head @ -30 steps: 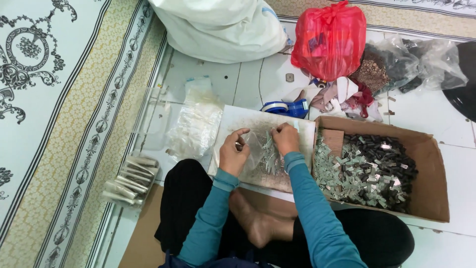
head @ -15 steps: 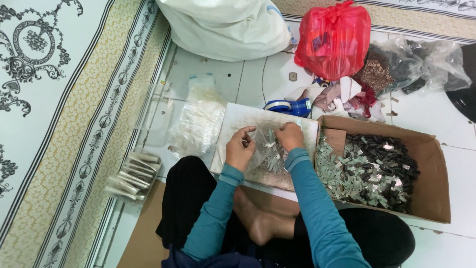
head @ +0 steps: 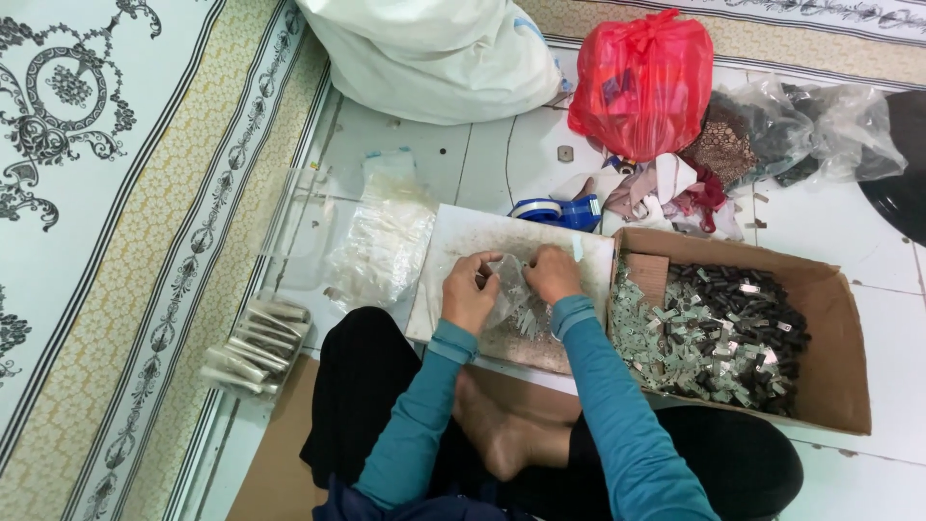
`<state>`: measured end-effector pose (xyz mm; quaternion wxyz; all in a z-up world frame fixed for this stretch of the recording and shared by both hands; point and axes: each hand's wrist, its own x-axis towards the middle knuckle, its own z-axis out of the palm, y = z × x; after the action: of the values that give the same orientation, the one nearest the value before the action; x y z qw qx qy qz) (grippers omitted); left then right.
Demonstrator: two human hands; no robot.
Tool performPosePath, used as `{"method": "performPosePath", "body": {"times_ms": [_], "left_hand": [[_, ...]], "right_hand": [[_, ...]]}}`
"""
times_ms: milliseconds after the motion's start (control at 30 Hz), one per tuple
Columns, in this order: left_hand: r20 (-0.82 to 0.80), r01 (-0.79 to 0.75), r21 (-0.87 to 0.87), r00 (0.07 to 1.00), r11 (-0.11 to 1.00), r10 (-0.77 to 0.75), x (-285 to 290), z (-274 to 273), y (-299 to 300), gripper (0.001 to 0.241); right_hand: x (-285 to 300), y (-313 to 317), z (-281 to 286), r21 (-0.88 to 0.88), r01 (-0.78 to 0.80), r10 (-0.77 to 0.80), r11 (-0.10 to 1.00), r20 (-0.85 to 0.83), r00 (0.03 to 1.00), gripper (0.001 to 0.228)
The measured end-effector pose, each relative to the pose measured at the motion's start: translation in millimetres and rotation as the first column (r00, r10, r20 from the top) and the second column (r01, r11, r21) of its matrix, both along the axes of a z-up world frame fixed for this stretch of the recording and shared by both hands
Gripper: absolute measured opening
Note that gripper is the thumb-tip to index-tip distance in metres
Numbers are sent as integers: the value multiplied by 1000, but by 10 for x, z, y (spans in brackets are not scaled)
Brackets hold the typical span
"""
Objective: Picking up small metal parts from a board and placing them into a small plastic bag for packaging.
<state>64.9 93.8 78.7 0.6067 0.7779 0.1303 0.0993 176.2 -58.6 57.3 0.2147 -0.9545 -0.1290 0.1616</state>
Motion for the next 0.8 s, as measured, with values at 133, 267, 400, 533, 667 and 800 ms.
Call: {"method": "performPosePath", "body": {"times_ms": [133,267,400,533,667,800], "left_hand": [[-3,-5,15,1000,1000,5,0,-16,-15,32],[-22,24,9,999,1000,-23,-12,26,-35,32],[-11,10,3,1000,1000,-10,-12,86,-55,31],[-22,-2,8,1000,1000,2,-5,122,-99,31],[10,-10,-5,1000,1000,10,41,106,-126,31],[43,-10,-10,999,1000,11,36,154,-126,32]], "right_hand": [[-8,-85,-104,37,-25,24,999,28,999,26],[126,-243,-415,251,-9,-7,968,63,998,32],[32,-396,-49,513,110,-171,851,74,982,31],[-336,-444,811,679,151,-336,719,149,930,24],[-641,-420,1422,846,-6,-368,533,238,899,22],[-742,-321,1427,818,-132,-284,560,339,897,24]]}}
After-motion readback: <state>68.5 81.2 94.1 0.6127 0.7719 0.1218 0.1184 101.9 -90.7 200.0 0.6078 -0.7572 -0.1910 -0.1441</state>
